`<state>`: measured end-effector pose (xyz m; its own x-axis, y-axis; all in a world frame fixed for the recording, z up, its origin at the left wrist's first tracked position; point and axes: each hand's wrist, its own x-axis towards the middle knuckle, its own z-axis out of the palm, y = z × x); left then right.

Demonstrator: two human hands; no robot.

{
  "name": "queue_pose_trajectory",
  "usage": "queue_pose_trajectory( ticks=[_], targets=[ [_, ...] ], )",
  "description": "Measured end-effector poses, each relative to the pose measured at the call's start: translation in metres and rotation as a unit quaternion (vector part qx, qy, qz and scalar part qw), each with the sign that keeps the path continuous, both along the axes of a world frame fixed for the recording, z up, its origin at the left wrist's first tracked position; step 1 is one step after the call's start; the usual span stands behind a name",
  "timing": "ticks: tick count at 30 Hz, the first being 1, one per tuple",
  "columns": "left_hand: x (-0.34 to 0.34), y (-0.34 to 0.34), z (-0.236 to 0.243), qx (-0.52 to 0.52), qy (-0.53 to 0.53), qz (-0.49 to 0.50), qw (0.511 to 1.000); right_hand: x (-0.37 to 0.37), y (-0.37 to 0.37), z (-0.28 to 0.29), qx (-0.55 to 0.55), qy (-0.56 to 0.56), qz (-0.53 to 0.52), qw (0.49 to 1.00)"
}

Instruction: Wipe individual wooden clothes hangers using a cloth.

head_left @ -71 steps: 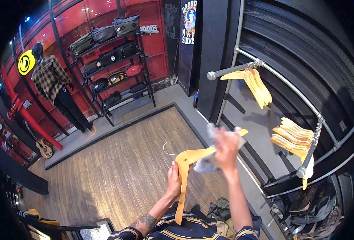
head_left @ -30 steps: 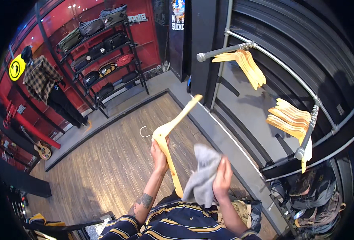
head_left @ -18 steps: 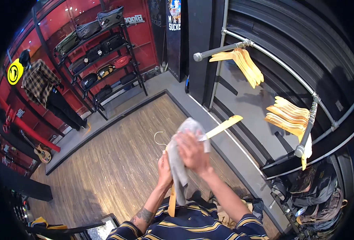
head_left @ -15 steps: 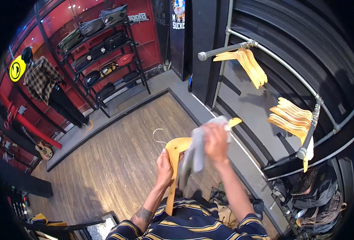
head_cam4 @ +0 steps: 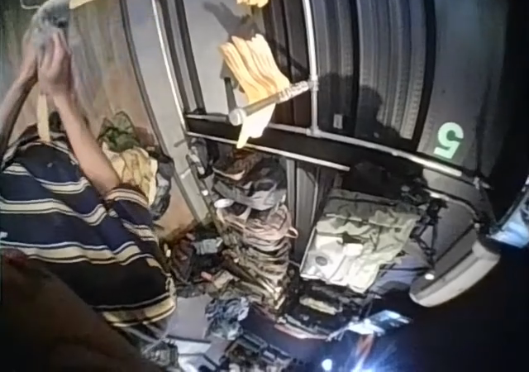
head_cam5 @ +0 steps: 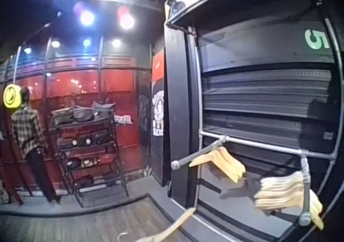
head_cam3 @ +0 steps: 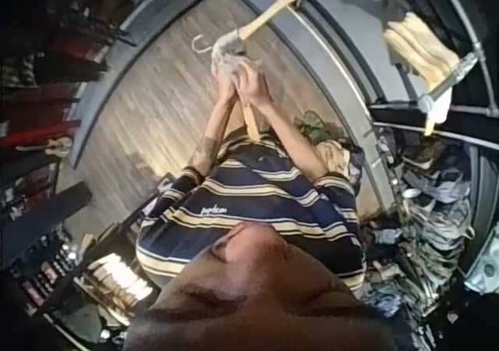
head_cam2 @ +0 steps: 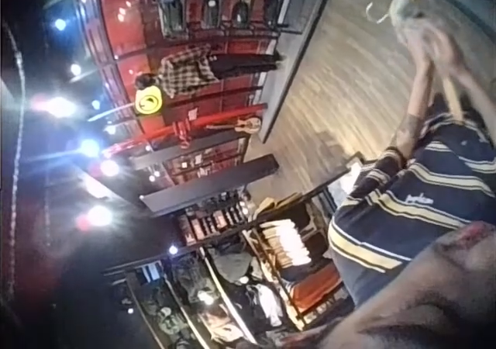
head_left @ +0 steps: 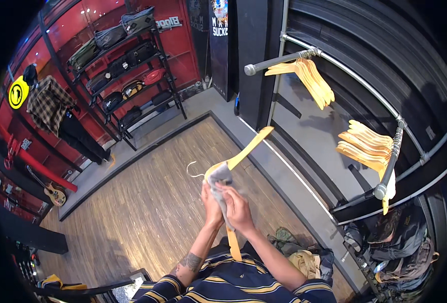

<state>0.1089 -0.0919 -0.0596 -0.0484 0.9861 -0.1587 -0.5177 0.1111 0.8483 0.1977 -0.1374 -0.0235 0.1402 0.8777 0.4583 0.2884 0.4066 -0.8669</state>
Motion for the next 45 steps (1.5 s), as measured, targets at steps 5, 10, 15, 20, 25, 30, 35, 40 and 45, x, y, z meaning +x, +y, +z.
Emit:
queue_pose_trajectory(
  ticks=[5, 10, 15, 20, 25, 30, 35, 40, 45],
  targets=[
    [-0.016, 0.019, -0.019, -0.06, 0.036, 0.066, 0.995, 0.001, -0.066, -0.02, -0.095, -0.078, 0.057, 0.991],
    [-0.036, 0.045, -0.047, 0.025, 0.062, 0.075, 0.995, -0.009, -0.129, -0.027, -0.161, -0.163, 0.091, 0.969],
    [-0.048, 0.055, -0.042, 0.034, 0.045, 0.082, 0.995, 0.009, -0.132, -0.004, -0.336, -0.262, -0.011, 0.905],
    [-0.033, 0.051, -0.036, 0.026, 0.014, 0.113, 0.993, -0.008, -0.123, -0.011, -0.199, -0.263, -0.152, 0.932],
    [-0.025, 0.046, -0.05, 0.02, 0.075, 0.127, 0.989, -0.019, -0.121, -0.035, -0.251, -0.245, -0.131, 0.927],
    [-0.026, 0.039, -0.03, 0.055, 0.114, 0.083, 0.988, 0.016, -0.135, -0.063, -0.193, -0.143, -0.276, 0.93],
    [-0.067, 0.065, -0.024, 0.325, 0.674, -0.003, 0.663, 0.101, -0.222, -0.067, -0.242, 0.068, -0.297, 0.921],
    [-0.032, 0.065, -0.024, 0.395, 0.381, -0.307, 0.777, 0.143, -0.303, -0.074, -0.221, 0.105, -0.339, 0.908],
    [0.062, 0.053, -0.009, 0.429, 0.435, -0.215, 0.762, 0.152, -0.349, -0.078, -0.216, 0.169, -0.411, 0.869]
  ],
)
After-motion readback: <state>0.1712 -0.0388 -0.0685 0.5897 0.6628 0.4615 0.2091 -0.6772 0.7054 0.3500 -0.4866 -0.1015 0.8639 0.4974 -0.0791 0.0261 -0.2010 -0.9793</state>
